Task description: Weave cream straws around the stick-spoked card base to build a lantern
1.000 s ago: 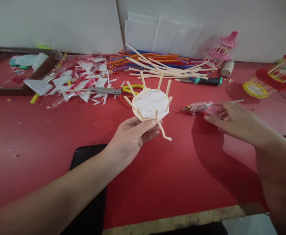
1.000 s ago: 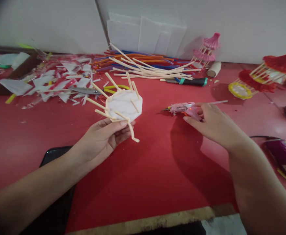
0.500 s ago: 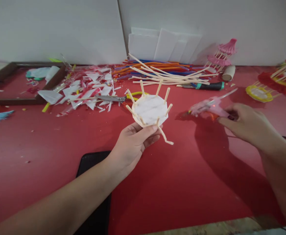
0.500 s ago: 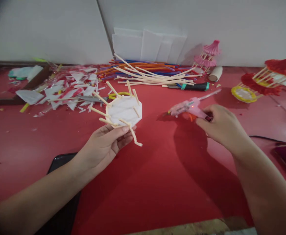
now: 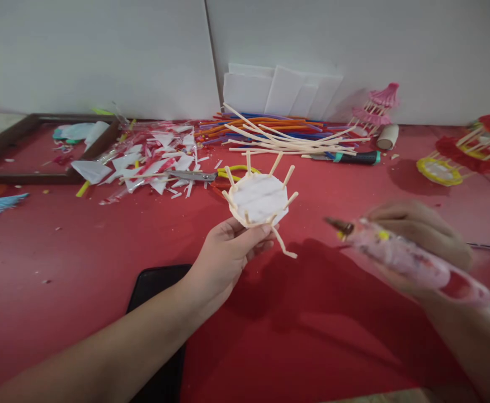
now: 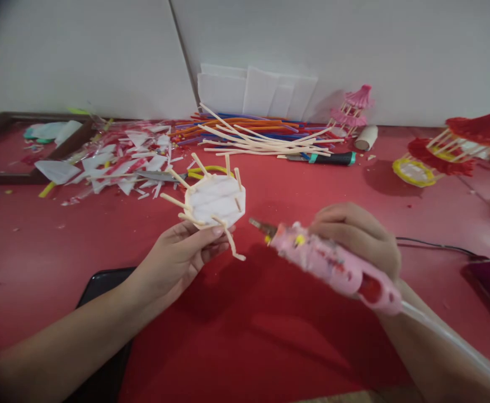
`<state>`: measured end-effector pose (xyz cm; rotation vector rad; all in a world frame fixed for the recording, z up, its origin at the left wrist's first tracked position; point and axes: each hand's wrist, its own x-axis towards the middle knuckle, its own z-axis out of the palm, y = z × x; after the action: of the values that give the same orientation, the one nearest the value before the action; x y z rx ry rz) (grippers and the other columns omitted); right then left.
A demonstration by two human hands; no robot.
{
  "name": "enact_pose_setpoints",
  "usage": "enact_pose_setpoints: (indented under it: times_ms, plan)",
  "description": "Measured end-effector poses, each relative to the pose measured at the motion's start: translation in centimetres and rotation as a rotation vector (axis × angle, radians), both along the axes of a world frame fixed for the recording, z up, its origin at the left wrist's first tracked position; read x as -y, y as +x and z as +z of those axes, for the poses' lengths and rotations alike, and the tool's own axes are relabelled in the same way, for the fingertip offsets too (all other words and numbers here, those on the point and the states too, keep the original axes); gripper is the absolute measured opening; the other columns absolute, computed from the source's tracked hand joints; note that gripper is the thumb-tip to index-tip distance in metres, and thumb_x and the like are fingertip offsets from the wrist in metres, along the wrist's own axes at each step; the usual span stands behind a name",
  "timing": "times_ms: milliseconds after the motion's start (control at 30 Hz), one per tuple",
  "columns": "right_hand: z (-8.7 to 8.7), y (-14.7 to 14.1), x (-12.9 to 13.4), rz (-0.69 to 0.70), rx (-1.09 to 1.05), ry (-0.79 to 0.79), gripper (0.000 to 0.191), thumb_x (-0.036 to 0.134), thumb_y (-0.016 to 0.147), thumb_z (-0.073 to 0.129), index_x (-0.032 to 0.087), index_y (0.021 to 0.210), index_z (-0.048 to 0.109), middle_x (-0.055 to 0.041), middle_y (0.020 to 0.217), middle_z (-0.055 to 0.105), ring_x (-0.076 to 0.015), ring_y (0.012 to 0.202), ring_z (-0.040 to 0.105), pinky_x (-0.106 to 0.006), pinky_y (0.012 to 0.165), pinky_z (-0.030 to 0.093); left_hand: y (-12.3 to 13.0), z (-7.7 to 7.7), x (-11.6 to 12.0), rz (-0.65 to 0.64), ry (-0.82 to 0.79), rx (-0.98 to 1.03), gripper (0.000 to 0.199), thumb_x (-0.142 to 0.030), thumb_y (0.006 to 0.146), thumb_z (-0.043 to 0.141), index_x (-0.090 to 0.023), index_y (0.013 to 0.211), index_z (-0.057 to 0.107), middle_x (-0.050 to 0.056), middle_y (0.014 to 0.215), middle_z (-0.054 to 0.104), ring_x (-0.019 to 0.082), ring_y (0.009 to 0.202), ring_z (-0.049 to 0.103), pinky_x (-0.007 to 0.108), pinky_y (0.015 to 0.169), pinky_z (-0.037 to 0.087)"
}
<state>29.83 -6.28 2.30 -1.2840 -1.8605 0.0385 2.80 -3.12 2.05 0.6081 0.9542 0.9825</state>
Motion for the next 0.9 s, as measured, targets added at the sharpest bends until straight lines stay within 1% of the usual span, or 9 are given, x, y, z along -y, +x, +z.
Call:
enact_pose_setpoints:
  times_ms: [67, 100, 167, 300, 400, 533, 667, 767, 900]
  plan:
    - [0.3, -0.5, 0.2, 0.161, 0.08, 0.053, 0.015, 0.022, 0.076, 0.064, 0.027, 0.09, 0.069, -0.0033, 0.084, 0.071, -0.0198, 0.077, 0.069, -0.033, 0.068, 0.057, 0.0, 0.0, 0.1, 0.006, 0.019, 0.004, 0.014, -0.019, 0.071, 0.083, -0.015, 0.082, 0.076, 0.001, 0.075, 0.074, 0.009, 0.07, 0.068, 0.019, 0.07, 0.058]
    - [0.5, -0.8, 0.2, 0.216, 0.103, 0.072, 0.019, 0.018, 0.076, 0.064, 0.025, 0.093, 0.067, -0.0042, 0.084, 0.07, -0.019, 0.075, 0.068, -0.032, 0.066, 0.056, 0.0, 0.0, 0.1, 0.008, 0.037, -0.005, 0.016, -0.018, 0.071, 0.084, -0.016, 0.085, 0.075, 0.0, 0.078, 0.075, 0.009, 0.07, 0.067, 0.019, 0.07, 0.058]
    - [0.6, -1.5, 0.1, 0.266, 0.138, 0.08, 0.023, 0.012, 0.074, 0.062, 0.022, 0.095, 0.061, -0.0056, 0.083, 0.068, -0.0177, 0.071, 0.067, -0.03, 0.062, 0.055, 0.1, 0.0, 0.2, 0.007, 0.073, -0.032, 0.021, -0.018, 0.071, 0.084, -0.018, 0.089, 0.074, -0.001, 0.083, 0.075, 0.009, 0.072, 0.067, 0.02, 0.07, 0.058]
    - [0.5, -2.4, -0.2, 0.257, 0.212, 0.048, 0.022, 0.008, 0.073, 0.06, 0.022, 0.091, 0.058, -0.0056, 0.077, 0.067, -0.0175, 0.064, 0.064, -0.03, 0.057, 0.052, 0.2, 0.0, 0.4, -0.005, 0.104, -0.056, 0.03, -0.019, 0.07, 0.085, -0.021, 0.097, 0.072, -0.001, 0.085, 0.075, 0.01, 0.078, 0.068, 0.022, 0.075, 0.057]
    - [0.3, -2.5, -0.1, 0.214, 0.231, 0.026, 0.018, 0.01, 0.076, 0.059, 0.024, 0.087, 0.056, -0.0036, 0.072, 0.066, -0.0168, 0.058, 0.062, -0.029, 0.051, 0.048, 0.2, 0.0, 0.4, -0.01, 0.094, -0.067, 0.035, -0.019, 0.069, 0.086, -0.02, 0.1, 0.071, 0.0, 0.085, 0.076, 0.012, 0.079, 0.068, 0.023, 0.075, 0.056]
    - [0.1, -2.5, -0.1, 0.202, 0.252, 0.007, 0.015, 0.01, 0.076, 0.06, 0.023, 0.083, 0.055, -0.0045, 0.072, 0.067, -0.0172, 0.058, 0.063, -0.029, 0.051, 0.047, 0.3, 0.1, 0.4, -0.02, 0.086, -0.082, 0.033, -0.018, 0.069, 0.085, -0.019, 0.099, 0.07, 0.0, 0.086, 0.076, 0.012, 0.08, 0.068, 0.024, 0.076, 0.055]
    - [0.1, -2.4, -0.1, 0.207, 0.239, 0.005, 0.014, 0.011, 0.075, 0.061, 0.021, 0.081, 0.055, -0.0055, 0.072, 0.066, -0.017, 0.057, 0.062, -0.029, 0.051, 0.046, 0.4, 0.3, 0.5, -0.021, 0.085, -0.093, 0.03, -0.017, 0.069, 0.084, -0.018, 0.095, 0.069, 0.0, 0.083, 0.075, 0.011, 0.074, 0.067, 0.024, 0.07, 0.054]
    - [0.1, -2.5, -0.1, 0.2, 0.237, -0.014, 0.013, 0.011, 0.076, 0.06, 0.022, 0.08, 0.054, -0.0046, 0.071, 0.066, -0.0165, 0.057, 0.061, -0.029, 0.052, 0.046, 0.4, 0.3, 0.5, -0.022, 0.088, -0.086, 0.029, -0.017, 0.069, 0.084, -0.017, 0.094, 0.069, 0.001, 0.082, 0.075, 0.011, 0.073, 0.066, 0.023, 0.069, 0.054]
    - [0.1, -2.6, 0.0, 0.187, 0.227, -0.015, 0.014, 0.011, 0.076, 0.06, 0.023, 0.08, 0.054, -0.0027, 0.068, 0.064, -0.0146, 0.053, 0.058, -0.028, 0.048, 0.043, 0.4, 0.3, 0.5, -0.026, 0.085, -0.088, 0.029, -0.017, 0.069, 0.084, -0.017, 0.094, 0.069, 0.002, 0.087, 0.076, 0.012, 0.077, 0.067, 0.024, 0.069, 0.054]
